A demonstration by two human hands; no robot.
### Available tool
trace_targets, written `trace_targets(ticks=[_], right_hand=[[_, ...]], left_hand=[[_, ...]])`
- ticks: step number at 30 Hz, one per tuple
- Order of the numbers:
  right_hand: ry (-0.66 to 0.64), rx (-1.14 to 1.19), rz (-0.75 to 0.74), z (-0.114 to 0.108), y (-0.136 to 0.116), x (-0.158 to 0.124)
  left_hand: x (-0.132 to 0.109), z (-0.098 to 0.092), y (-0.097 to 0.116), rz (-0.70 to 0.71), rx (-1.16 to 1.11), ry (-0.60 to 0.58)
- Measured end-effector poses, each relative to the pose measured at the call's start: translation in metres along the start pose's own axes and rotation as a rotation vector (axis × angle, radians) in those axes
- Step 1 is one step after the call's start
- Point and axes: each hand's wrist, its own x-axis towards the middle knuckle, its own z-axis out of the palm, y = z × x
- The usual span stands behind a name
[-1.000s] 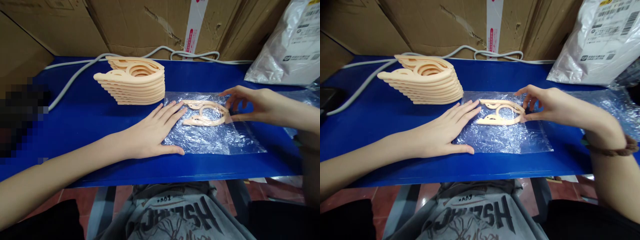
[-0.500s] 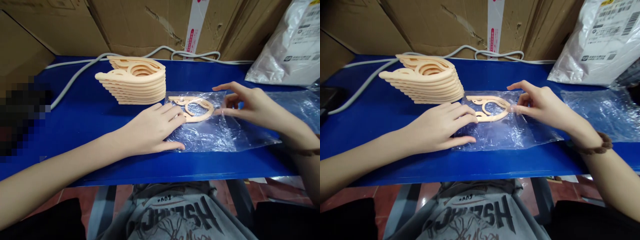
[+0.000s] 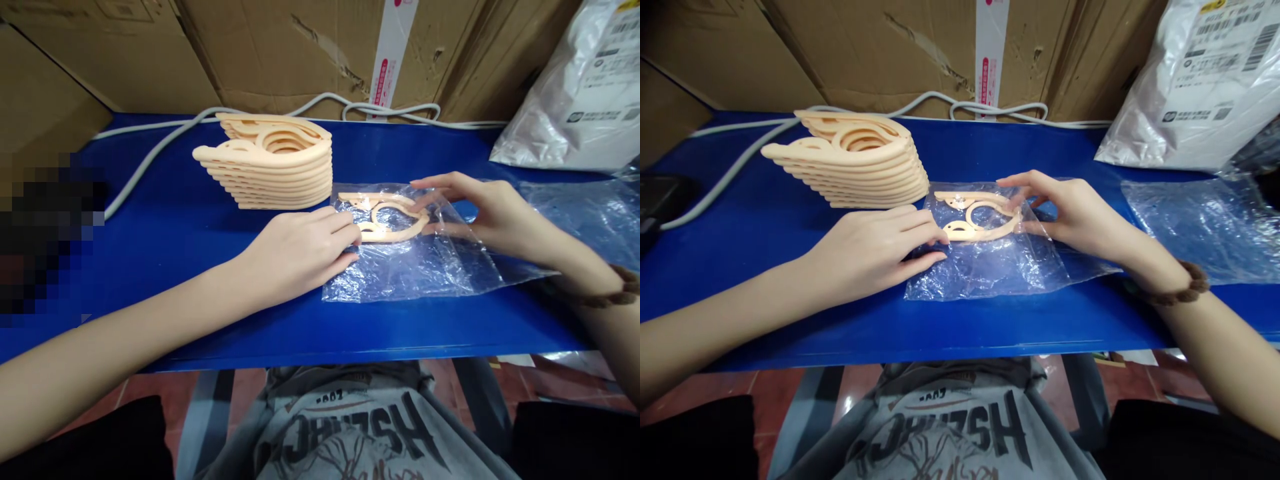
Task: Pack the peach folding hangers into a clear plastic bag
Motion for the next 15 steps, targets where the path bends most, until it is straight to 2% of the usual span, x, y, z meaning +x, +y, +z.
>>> trace_targets(ticks=[3, 10, 12, 15], right_hand=[[-0.019, -0.001, 0.016, 0.000, -0.006, 0.000], [0.031, -0.053, -0.095, 0.002, -0.002, 0.000], [0.037, -0.061, -0.105, 0.003, 0.000, 0.000], [0.045, -0.070, -0.119, 0.004, 0.001, 0.000]], left_hand=[[0.000, -0.001, 0.001, -0.037, -0.004, -0.016], [0.000, 0.001, 0.001, -0.045, 0.021, -0.044], [0.000, -0.001, -0.001, 0.033, 0.061, 0.025], [-0.005, -0.012, -0.008, 0.192, 0.147, 0.259]])
